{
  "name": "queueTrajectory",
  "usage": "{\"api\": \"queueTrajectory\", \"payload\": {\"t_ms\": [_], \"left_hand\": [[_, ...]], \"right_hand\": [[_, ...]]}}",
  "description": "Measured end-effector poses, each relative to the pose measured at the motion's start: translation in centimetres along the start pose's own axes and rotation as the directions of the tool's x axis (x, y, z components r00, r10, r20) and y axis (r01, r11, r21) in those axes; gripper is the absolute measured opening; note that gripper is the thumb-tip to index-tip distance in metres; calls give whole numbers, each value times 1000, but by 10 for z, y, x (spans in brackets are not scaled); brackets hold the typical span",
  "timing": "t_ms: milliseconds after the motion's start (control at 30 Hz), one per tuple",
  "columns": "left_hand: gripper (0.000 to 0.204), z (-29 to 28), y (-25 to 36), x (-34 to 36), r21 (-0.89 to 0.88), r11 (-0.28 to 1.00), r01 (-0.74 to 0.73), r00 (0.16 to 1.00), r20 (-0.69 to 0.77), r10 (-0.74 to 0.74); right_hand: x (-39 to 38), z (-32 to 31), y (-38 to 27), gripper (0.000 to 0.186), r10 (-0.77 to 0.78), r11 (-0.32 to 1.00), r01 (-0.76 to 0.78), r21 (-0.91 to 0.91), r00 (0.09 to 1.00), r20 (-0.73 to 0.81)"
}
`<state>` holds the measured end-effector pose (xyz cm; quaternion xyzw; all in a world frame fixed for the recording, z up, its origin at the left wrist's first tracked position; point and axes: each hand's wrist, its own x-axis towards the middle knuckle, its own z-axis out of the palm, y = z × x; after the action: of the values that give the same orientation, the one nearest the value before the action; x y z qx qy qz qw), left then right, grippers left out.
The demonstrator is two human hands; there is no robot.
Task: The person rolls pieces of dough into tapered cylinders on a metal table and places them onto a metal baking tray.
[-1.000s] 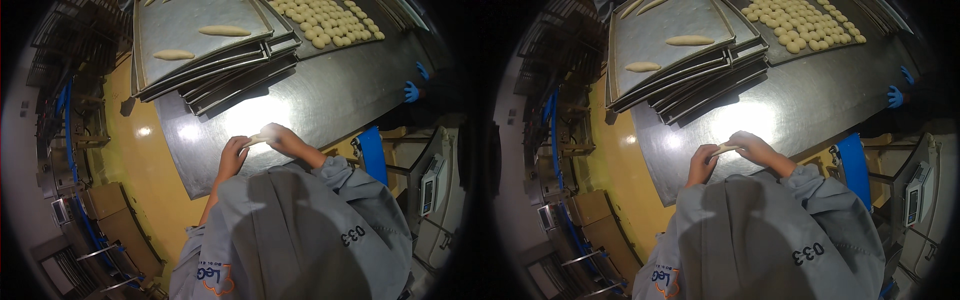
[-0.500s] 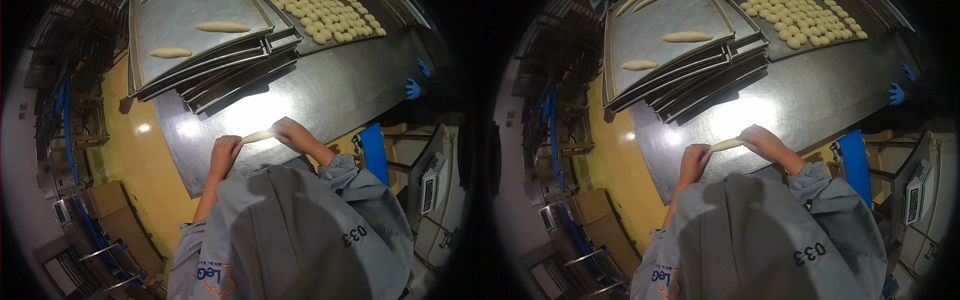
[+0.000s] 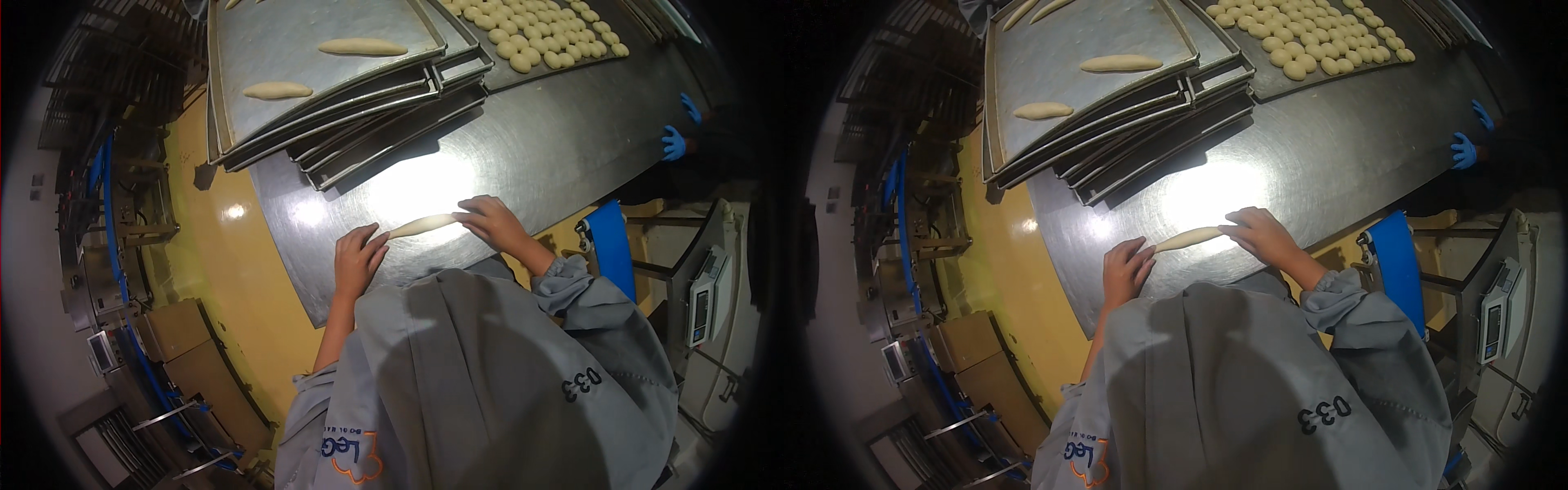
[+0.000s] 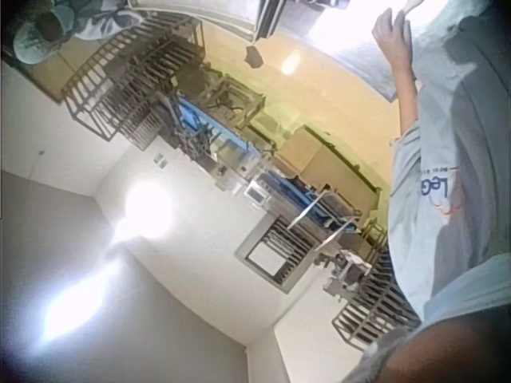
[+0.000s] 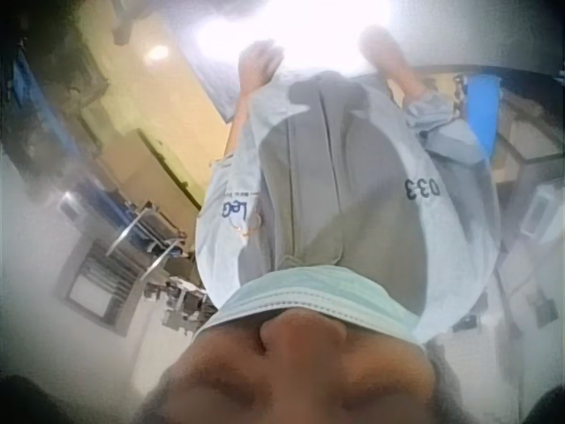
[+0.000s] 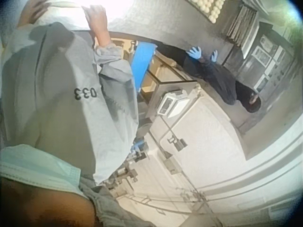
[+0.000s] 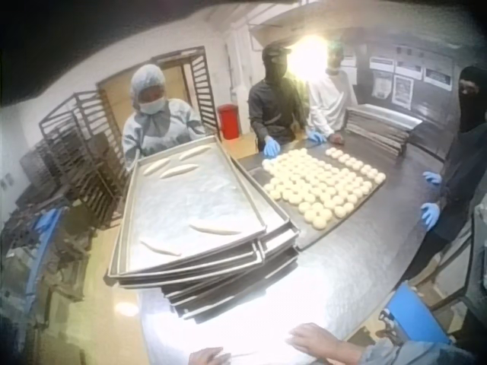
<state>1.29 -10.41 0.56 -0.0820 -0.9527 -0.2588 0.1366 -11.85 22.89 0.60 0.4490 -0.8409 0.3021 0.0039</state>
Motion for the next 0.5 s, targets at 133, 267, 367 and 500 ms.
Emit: {"api": "queueTrajectory", "payload": {"t_ms": [133, 267, 367, 500], "left_hand": [[45, -10, 0, -10, 65, 998, -15, 998, 59, 11], [59, 2, 0, -1, -117, 990, 75, 995, 80, -66], [60, 20, 10, 20, -186, 979, 79, 988, 148, -52], [46, 14, 24, 51, -381, 882, 276, 944, 280, -174]], "right_hand": [[-5, -7, -4, 52, 88, 995, -88, 52, 996, 1], [28, -5, -24, 69, 198, 955, -229, 189, 966, 167], [49, 0, -38, 69, 187, 951, -236, 200, 953, 239], [73, -8, -18, 71, 229, 867, -386, 315, 871, 435]]}}
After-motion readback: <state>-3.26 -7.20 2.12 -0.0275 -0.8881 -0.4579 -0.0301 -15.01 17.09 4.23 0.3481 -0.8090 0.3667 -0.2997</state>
